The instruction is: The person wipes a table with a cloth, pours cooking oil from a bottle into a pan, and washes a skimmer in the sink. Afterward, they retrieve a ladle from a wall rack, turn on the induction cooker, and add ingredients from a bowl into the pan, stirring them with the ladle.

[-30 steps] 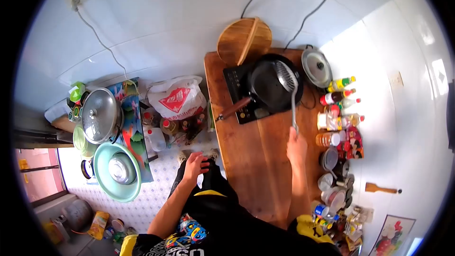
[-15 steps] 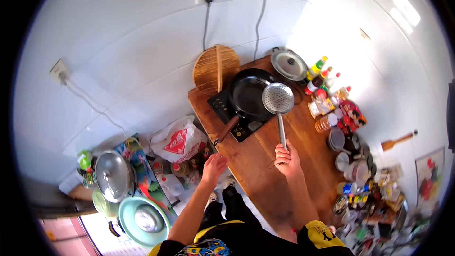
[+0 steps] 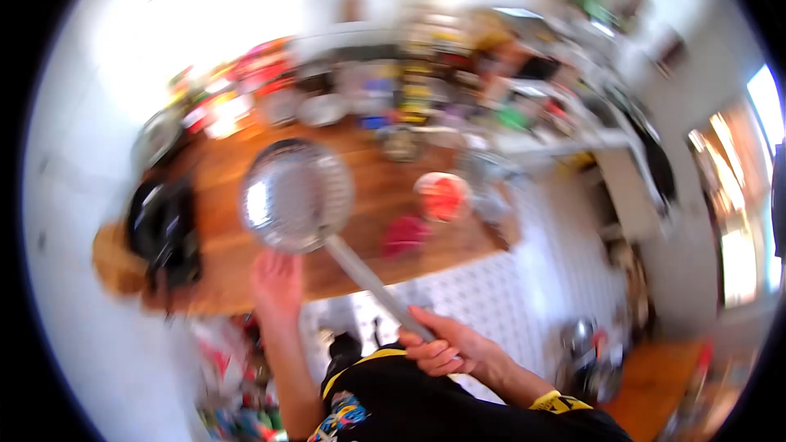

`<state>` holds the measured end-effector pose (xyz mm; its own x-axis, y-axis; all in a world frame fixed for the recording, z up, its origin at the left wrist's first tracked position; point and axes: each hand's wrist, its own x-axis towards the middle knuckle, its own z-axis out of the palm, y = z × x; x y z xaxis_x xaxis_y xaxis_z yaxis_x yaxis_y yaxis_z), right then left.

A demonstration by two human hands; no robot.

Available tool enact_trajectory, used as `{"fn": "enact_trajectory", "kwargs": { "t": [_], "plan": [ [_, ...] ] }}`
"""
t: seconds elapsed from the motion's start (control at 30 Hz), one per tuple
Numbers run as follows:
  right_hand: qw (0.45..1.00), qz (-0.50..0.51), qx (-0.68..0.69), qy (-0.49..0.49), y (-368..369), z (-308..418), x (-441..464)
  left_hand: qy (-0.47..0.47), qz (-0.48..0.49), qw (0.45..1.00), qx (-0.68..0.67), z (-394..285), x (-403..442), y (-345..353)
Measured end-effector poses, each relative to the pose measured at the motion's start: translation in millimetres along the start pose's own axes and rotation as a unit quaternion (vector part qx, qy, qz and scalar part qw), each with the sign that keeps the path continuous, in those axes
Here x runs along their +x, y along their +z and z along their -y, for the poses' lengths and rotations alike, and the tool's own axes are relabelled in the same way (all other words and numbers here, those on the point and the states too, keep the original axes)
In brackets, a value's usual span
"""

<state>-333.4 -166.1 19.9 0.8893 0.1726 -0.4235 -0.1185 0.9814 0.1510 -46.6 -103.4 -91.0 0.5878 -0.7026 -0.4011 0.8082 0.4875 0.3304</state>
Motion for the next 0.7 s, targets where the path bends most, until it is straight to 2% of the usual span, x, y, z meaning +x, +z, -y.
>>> {"fn": "enact_trajectory", "kwargs": {
  "t": [0.13, 0.2, 0.27, 0.4, 0.47, 0.53, 0.7],
  "plan": [
    [0.988, 0.097, 0.043, -0.111, -69.2, 22.2, -124.3, -0.089, 0.033, 0.993, 0.065, 157.5, -23.2, 89.9],
    [0.982, 0.065, 0.057, -0.171, -82.0, 30.2, -192.2, -0.124, 0.048, 0.989, 0.068, 245.4, -29.9, 124.6],
    [0.975, 0.044, 0.075, -0.205, -110.4, 75.8, -256.3, -0.210, 0.134, 0.966, 0.065, 342.5, -15.1, 154.5],
    [0.956, -0.026, 0.037, -0.291, -121.2, 108.2, -364.4, -0.299, 0.124, 0.939, 0.116, 487.0, -41.0, 221.8],
    [0.941, -0.059, 0.047, -0.330, -130.5, 130.8, -410.9, -0.379, 0.129, 0.897, 0.188, 559.5, -38.8, 231.9],
    [0.936, -0.054, 0.054, -0.343, -151.1, 162.8, -447.8, -0.457, 0.111, 0.866, 0.171, 624.7, -31.5, 246.8],
    [0.897, -0.021, 0.113, -0.427, -223.2, 256.6, -534.3, -0.491, 0.103, 0.846, 0.178, 803.8, 10.4, 267.8]
  ]
}}
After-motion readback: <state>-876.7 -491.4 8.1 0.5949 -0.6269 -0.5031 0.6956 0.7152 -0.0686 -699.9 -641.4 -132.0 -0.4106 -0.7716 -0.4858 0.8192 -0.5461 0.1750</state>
